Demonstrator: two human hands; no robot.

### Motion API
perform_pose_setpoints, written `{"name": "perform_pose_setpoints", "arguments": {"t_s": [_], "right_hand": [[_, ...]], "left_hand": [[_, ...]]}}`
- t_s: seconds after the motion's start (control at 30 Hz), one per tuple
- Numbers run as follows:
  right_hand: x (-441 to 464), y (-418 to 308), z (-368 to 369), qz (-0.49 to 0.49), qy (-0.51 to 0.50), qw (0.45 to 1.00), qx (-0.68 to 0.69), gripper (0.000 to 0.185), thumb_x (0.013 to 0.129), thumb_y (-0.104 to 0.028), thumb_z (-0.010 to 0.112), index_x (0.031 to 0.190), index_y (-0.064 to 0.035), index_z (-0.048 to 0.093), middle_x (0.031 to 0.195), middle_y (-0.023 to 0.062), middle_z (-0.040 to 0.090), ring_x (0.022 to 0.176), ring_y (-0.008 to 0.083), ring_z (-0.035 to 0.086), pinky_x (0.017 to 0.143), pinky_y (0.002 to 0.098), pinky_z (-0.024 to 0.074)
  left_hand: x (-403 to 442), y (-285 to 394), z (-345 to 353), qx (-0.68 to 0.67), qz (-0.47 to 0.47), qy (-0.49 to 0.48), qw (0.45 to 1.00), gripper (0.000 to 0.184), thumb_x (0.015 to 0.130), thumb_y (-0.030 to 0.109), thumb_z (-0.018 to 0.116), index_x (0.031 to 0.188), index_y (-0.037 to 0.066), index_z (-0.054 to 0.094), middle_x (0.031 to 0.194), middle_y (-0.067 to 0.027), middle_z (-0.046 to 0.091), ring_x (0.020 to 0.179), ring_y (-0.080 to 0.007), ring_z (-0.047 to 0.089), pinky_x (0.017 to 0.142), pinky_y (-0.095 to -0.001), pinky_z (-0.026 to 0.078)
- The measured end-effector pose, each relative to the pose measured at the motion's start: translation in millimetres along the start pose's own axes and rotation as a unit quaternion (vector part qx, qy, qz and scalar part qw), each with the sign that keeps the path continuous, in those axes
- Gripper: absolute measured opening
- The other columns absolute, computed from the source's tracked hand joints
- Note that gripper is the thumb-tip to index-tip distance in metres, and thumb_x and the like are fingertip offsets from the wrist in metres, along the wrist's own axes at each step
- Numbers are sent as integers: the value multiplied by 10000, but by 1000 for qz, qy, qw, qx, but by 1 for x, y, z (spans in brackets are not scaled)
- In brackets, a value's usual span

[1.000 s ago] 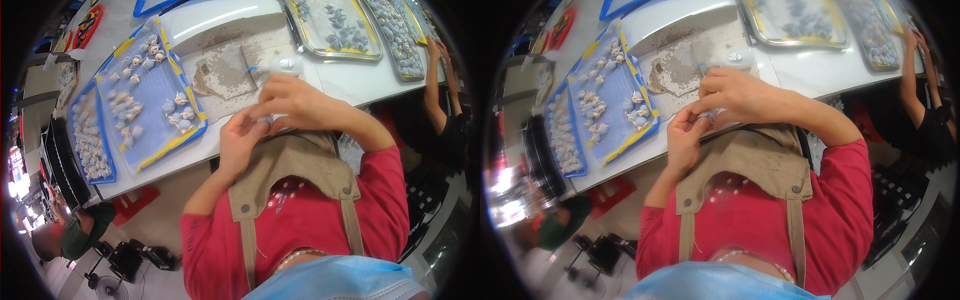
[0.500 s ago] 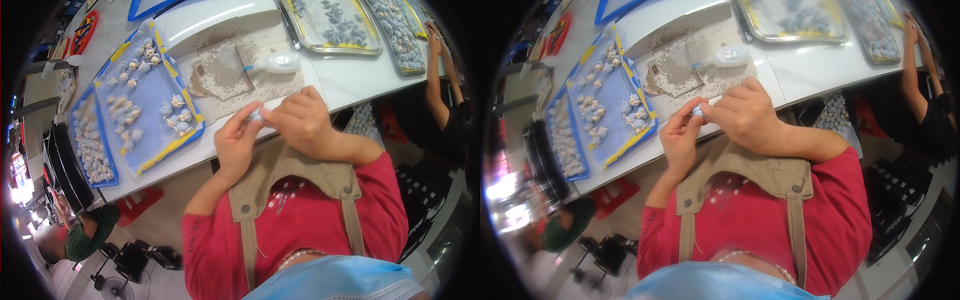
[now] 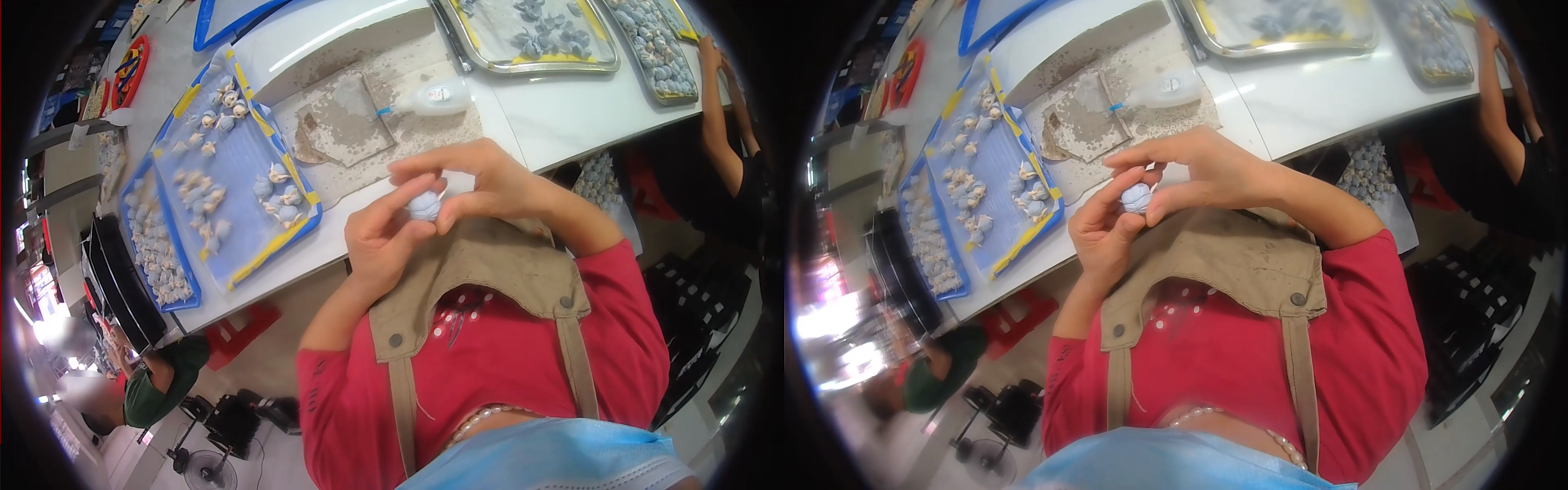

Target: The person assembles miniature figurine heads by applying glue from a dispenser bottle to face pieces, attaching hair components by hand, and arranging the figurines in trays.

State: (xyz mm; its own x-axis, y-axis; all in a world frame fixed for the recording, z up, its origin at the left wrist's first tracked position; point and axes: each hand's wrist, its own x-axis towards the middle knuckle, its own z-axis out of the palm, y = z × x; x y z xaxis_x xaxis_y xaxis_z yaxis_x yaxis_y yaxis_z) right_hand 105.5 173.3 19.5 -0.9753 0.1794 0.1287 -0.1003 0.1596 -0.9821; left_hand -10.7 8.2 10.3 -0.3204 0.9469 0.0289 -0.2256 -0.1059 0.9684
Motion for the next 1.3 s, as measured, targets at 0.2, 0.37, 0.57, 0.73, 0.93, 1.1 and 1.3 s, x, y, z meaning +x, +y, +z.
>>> {"name": "perform_pose_setpoints", "arguments": {"t_s": [0.2,0.37,0.57,0.73,0.93,1.1,1.3], "right_hand": [[-4,-3,2,-12,-20,1000,7,548,676,-240,773,1150,-19,610,1040,111,662,875,193,641,782,286,492],[0,-10,3,-15,-31,999,-15,477,695,-193,766,1114,-12,626,1026,120,662,895,198,644,792,287,493],[9,-6,20,-40,-19,999,-7,401,719,-182,753,1072,-27,642,990,117,666,890,235,647,805,320,496],[29,-9,37,-48,-15,996,-73,538,723,-177,754,1204,-34,558,1182,123,593,1103,229,558,924,349,442],[29,-6,26,-22,11,997,-68,532,785,-135,667,1260,11,479,1249,153,544,1181,268,504,1007,372,364],[22,-10,22,-13,71,994,-87,355,798,-106,669,1133,-18,587,1101,110,622,1091,219,551,937,331,419],[29,4,-18,-80,193,909,-361,142,812,-120,652,933,-47,666,867,70,661,902,230,580,824,350,420]], "left_hand": [[-1,8,-2,106,30,-18,994,343,810,23,644,1147,-12,590,1071,-140,654,978,-175,625,833,-257,475],[-4,9,-6,144,57,-19,988,292,812,41,647,1100,6,621,1015,-148,670,935,-188,650,797,-256,490],[-13,18,-17,159,60,-6,986,282,800,60,667,1076,12,634,1005,-124,676,897,-190,662,766,-269,501],[-23,25,-51,320,106,56,940,301,783,72,690,1076,28,636,1012,-101,675,827,-195,659,726,-281,503],[-41,23,-136,556,40,333,761,321,820,98,651,1131,33,605,1010,-135,664,762,-245,640,694,-309,496],[-46,34,-144,507,-90,337,788,319,819,109,640,1131,58,606,991,-112,645,791,-246,618,713,-305,480],[-6,50,-196,812,-39,256,523,331,738,142,696,1064,141,641,1189,-61,511,1153,-263,460,967,-470,344]]}}
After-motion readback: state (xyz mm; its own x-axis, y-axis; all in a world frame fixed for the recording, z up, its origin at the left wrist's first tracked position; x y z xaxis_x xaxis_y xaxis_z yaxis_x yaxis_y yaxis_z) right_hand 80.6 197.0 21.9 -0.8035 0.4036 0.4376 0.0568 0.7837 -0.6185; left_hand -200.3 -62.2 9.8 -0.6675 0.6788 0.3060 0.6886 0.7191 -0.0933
